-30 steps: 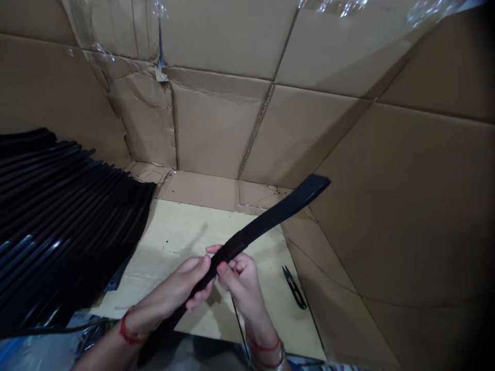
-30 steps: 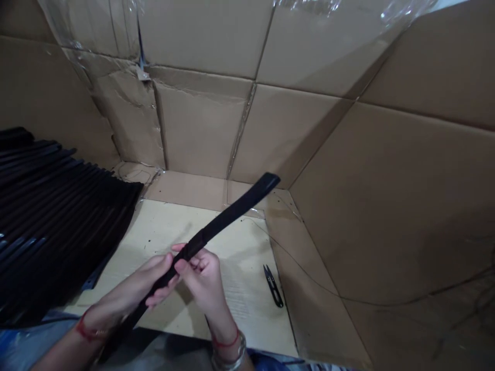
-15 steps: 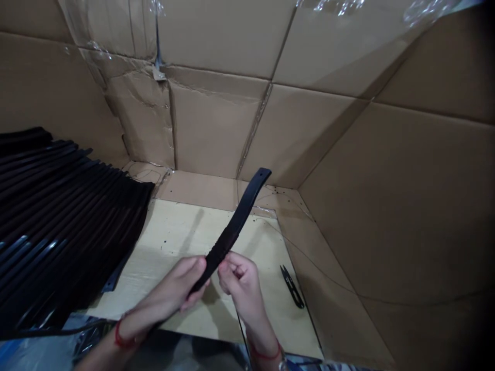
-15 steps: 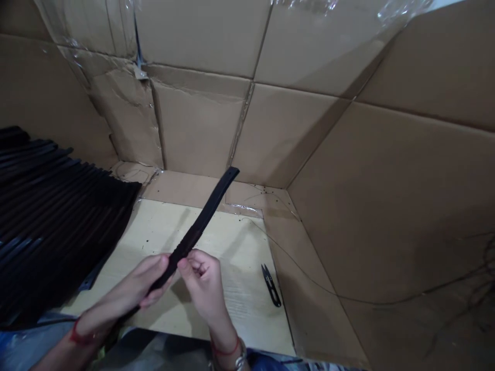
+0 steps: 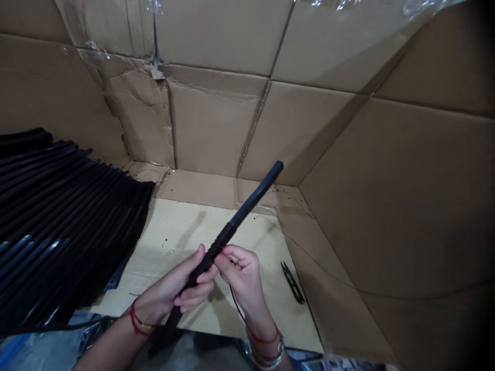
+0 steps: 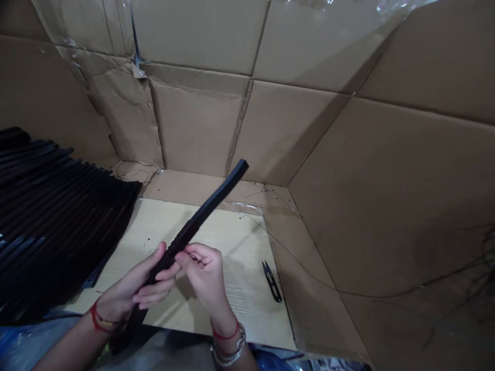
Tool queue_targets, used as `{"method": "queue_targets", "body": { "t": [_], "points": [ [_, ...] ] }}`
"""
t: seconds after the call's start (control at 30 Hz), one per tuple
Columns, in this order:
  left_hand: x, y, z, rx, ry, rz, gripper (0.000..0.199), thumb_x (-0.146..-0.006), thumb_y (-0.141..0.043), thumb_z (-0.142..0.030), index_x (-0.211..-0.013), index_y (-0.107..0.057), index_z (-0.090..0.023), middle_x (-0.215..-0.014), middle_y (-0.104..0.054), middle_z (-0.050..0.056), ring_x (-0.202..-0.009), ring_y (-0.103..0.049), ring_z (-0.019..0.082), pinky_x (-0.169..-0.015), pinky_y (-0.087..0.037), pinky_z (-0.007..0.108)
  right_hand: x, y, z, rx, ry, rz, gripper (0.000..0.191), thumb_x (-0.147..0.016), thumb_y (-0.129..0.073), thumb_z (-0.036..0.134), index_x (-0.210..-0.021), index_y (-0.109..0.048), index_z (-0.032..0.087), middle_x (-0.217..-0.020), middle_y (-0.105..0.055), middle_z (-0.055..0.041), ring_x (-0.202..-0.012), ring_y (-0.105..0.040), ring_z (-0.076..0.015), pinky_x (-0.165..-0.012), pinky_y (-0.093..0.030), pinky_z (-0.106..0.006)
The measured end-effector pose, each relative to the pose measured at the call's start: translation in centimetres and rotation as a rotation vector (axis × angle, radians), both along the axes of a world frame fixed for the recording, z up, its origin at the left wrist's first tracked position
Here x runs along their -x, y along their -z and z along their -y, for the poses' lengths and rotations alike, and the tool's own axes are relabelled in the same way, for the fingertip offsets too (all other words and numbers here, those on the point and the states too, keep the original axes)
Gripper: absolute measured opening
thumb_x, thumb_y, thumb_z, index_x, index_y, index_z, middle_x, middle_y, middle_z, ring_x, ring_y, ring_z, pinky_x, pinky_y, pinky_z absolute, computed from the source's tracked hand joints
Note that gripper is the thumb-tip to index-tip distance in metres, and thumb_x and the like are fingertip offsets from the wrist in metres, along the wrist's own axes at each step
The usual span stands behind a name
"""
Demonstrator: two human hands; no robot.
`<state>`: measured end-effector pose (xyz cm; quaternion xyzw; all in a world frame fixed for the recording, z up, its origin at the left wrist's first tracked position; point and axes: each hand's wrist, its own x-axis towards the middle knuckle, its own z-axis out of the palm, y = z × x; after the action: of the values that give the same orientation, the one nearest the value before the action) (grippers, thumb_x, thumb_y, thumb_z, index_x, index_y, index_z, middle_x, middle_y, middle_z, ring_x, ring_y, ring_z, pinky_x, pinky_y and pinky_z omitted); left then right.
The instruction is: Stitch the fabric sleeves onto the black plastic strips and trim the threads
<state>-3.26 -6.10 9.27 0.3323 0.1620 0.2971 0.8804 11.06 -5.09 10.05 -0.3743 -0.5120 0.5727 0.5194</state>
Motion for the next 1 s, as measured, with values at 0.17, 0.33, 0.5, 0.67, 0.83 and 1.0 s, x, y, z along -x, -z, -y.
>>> {"method": "queue_targets", "body": {
  "t": [0.17, 0.33, 0.5, 0.67, 0.83, 1.0],
  "points": [
    [0.5, -0.2, -0.6, -0.046, -0.088, -0.086, 0.056, -0.092, -0.030, -0.061, -0.067, -0.051, -0.015, -0.049, -0.046, -0.002, -0.038, -0.041, 0.006, -0.043, -0.039, 0.017, 0.6, 0.1, 0.5, 0.044, 0.032, -0.069, 0.030, -0.079, -0.071, 0.042, -0.071, -0.060, 0.016, -0.050, -0.059, 0.0004, -0.040, -0.054, -0.0112, -0.036, -0.036, -0.019],
    [1.2, -0.8, -0.7, -0.012, -0.028, -0.077, 0.049, -0.090, -0.043, -0.056, -0.080, -0.057, -0.011, -0.052, -0.044, -0.003, -0.046, -0.042, 0.007, -0.052, -0.040, 0.019, 0.3, -0.8, 0.8, -0.065, 0.010, 0.076, 0.035, -0.086, -0.064, 0.037, -0.060, -0.052, 0.016, -0.049, -0.058, -0.0001, -0.044, -0.058, -0.0122, -0.042, -0.042, -0.020],
    [-0.1, -0.4, 0.4, 0.153, -0.054, -0.013, 0.056, -0.078, -0.052, -0.069, -0.058, -0.040, -0.018, -0.042, -0.018, -0.012, -0.036, -0.010, 0.002, -0.035, -0.009, 0.017, 0.8, -1.1, 1.4, -0.129, 0.198, 0.116, 0.030, -0.080, -0.068, 0.034, -0.062, -0.052, 0.017, -0.047, -0.056, 0.0018, -0.040, -0.051, -0.0096, -0.039, -0.035, -0.018],
    [0.4, 0.8, 0.5, 0.036, -0.063, -0.111, 0.056, -0.086, -0.041, -0.064, -0.061, -0.050, -0.014, -0.042, -0.032, -0.006, -0.038, -0.027, 0.005, -0.040, -0.023, 0.019, 0.9, -0.6, 2.1, -0.142, 0.204, 0.113, 0.031, -0.082, -0.065, 0.033, -0.060, -0.050, 0.017, -0.045, -0.054, 0.0023, -0.039, -0.051, -0.0096, -0.038, -0.036, -0.017],
    [1.0, 0.2, 0.3, 0.049, -0.056, -0.098, 0.045, -0.085, -0.051, -0.055, -0.076, -0.056, -0.011, -0.050, -0.034, -0.006, -0.044, -0.030, 0.006, -0.045, -0.025, 0.020, 0.3, -1.4, 2.5, -0.198, 0.128, 0.182, 0.028, -0.085, -0.063, 0.028, -0.061, -0.052, 0.017, -0.047, -0.060, 0.0001, -0.038, -0.055, -0.0101, -0.036, -0.037, -0.015],
    [-0.8, -0.4, 1.4, 0.158, -0.084, -0.171, 0.062, -0.073, -0.048, -0.078, -0.058, -0.038, -0.019, -0.043, -0.018, -0.011, -0.038, -0.010, 0.003, -0.040, -0.006, 0.022, 1.1, -1.1, 3.4, -0.292, 0.380, 0.162, 0.023, -0.084, -0.064, 0.021, -0.065, -0.052, 0.017, -0.045, -0.059, 0.0035, -0.035, -0.058, -0.0100, -0.033, -0.039, -0.012]
  ]
}}
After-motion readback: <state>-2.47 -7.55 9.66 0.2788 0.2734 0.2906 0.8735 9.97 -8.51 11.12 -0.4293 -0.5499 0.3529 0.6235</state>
